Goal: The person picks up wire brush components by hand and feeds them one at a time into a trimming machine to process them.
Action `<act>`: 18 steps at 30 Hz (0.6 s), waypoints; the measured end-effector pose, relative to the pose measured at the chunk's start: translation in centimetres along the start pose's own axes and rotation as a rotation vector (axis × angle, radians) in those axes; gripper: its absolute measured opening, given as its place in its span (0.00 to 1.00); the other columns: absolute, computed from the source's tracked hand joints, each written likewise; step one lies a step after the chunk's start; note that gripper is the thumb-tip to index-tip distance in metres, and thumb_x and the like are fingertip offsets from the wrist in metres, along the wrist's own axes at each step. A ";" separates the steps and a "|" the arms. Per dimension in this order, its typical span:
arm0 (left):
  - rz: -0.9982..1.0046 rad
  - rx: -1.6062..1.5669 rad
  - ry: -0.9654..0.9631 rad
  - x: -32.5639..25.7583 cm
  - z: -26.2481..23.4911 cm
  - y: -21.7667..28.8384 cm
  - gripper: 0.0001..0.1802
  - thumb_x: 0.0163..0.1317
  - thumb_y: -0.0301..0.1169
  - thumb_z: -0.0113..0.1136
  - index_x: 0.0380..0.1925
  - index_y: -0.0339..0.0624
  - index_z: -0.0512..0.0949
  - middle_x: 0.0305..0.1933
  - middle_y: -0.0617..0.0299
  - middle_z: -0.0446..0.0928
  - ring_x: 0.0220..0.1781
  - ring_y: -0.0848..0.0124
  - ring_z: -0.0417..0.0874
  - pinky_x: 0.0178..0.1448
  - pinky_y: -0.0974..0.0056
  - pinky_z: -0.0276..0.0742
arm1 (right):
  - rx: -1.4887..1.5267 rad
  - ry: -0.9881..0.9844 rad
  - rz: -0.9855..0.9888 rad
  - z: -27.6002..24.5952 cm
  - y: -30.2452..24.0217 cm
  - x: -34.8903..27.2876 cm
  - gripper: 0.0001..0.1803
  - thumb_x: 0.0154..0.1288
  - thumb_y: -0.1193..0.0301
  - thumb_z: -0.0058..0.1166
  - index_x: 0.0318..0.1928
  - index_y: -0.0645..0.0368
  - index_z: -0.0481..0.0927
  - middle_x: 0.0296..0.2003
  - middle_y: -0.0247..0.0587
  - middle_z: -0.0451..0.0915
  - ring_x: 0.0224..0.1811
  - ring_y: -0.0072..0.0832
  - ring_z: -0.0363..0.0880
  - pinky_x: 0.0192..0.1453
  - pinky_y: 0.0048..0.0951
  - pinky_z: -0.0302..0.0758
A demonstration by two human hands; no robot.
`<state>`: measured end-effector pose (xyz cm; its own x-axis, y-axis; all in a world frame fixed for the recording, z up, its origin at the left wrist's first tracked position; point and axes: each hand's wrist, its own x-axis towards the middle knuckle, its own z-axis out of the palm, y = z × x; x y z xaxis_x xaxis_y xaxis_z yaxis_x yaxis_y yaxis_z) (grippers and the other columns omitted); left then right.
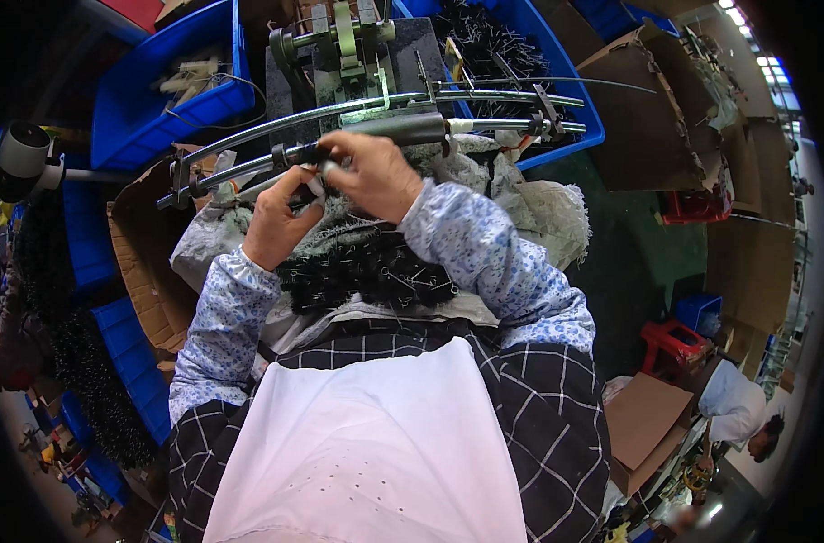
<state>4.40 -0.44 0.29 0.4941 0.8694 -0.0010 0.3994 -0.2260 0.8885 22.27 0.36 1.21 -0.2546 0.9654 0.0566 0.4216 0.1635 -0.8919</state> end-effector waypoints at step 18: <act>0.111 0.020 -0.085 -0.3 0.6 -1.6 0.14 0.48 0.22 0.57 0.37 0.36 0.70 0.36 0.55 0.73 0.38 0.62 0.75 0.44 0.65 0.71 | -1.180 0.393 -0.064 -5.6 9.9 9.2 0.12 0.56 0.72 0.48 0.40 0.50 0.80 0.32 0.37 0.77 0.40 0.31 0.76 0.47 0.31 0.72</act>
<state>4.09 -0.59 -1.39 0.5992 0.7985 0.0572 0.3536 -0.3281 0.8760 28.95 11.96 -4.60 -0.1120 0.9112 0.3965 0.9937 0.0988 0.0537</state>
